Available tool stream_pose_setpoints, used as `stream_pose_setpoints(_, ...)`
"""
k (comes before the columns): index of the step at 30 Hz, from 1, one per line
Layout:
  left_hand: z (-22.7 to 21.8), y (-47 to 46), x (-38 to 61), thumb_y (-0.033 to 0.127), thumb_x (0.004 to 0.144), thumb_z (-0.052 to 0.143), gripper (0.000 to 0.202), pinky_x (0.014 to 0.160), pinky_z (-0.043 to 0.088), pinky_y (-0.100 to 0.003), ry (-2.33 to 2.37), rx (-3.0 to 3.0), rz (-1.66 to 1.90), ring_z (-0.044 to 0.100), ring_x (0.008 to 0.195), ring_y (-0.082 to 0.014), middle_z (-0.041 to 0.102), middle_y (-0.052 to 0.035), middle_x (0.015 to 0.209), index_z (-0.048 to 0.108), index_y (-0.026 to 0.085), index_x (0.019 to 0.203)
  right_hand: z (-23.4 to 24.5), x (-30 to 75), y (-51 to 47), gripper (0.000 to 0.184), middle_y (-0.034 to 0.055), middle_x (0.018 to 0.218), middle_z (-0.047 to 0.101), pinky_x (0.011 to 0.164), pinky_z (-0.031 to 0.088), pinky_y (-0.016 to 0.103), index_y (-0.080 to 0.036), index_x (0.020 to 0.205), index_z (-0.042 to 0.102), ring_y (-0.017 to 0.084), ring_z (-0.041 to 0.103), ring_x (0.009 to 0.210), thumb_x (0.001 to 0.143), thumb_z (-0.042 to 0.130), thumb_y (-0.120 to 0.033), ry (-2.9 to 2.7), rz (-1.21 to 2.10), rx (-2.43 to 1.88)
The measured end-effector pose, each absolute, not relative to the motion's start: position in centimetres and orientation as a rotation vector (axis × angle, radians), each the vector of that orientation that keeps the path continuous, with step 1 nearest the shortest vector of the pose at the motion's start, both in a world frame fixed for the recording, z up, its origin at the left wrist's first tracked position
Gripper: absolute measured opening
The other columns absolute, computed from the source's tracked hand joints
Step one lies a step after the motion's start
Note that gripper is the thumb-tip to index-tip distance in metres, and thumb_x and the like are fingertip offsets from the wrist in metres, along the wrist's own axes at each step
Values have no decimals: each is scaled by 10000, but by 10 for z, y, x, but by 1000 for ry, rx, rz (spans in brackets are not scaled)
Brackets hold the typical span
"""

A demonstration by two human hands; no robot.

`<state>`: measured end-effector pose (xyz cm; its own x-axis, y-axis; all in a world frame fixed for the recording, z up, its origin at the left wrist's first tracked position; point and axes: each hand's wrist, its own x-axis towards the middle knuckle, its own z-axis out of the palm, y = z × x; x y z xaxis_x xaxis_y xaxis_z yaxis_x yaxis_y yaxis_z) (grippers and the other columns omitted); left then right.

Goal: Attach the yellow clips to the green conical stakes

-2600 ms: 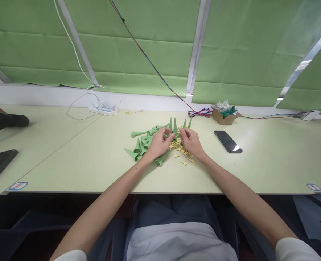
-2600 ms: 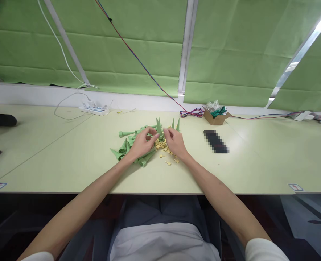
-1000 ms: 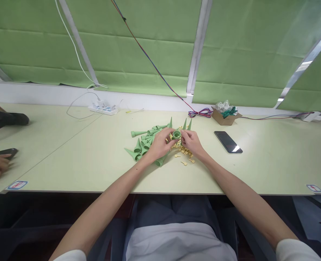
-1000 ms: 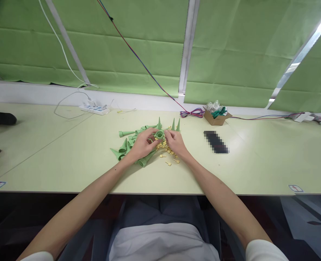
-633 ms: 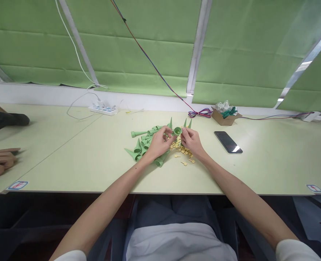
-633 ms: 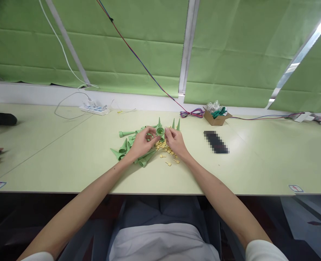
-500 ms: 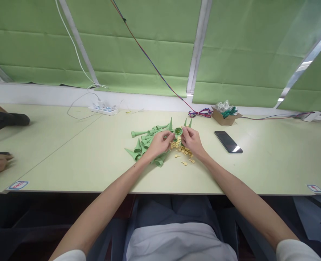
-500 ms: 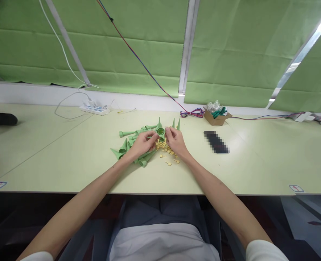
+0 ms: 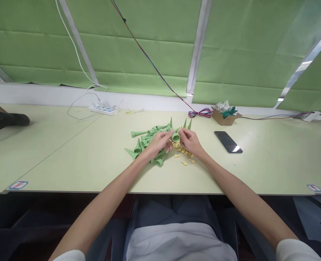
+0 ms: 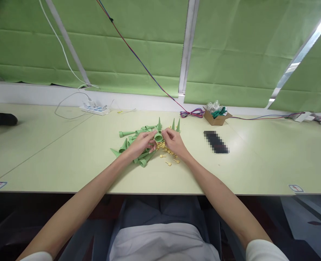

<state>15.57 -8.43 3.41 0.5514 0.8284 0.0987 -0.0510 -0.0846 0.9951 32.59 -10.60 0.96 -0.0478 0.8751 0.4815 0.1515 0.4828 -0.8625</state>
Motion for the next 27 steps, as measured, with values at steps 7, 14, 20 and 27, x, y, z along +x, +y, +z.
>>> stream_pose_setpoints(7, 33, -83, 152, 552, 817, 668, 391, 445, 378, -232, 697, 1589, 850, 541, 524, -129, 492, 23, 587, 553, 181, 769, 11, 327, -107, 501, -56, 511, 356, 442, 285, 251, -221, 660, 420, 101, 359, 463, 899, 519, -649, -1553, 769, -970)
stream_pose_setpoints(14, 33, -86, 152, 527, 904, 542, 367, 475, 367, -256, 782, 1983, 918, 464, 481, -118, 522, 15, 584, 543, 189, 760, 10, 328, -105, 564, -42, 497, 335, 440, 277, 258, -227, 589, 370, 111, 330, 479, 841, 551, -698, -1527, 739, -1039)
stream_pose_setpoints(20, 28, -83, 154, 422, 924, 540, 286, 600, 440, -260, 781, 2296, 1097, 537, 728, -153, 577, -51, 851, 610, 173, 802, 10, 332, -104, 561, -39, 465, 331, 452, 268, 263, -217, 547, 340, 103, 323, 465, 905, 492, -621, -1599, 677, -1105)
stream_pose_setpoints(27, 25, -82, 155, 346, 934, 538, 199, 667, 470, -272, 823, 2344, 1138, 558, 766, -155, 585, -64, 954, 637, 174, 943, 8, 326, -103, 551, -45, 484, 334, 438, 266, 260, -220, 583, 370, 101, 316, 459, 875, 520, -663, -1480, 700, -1083)
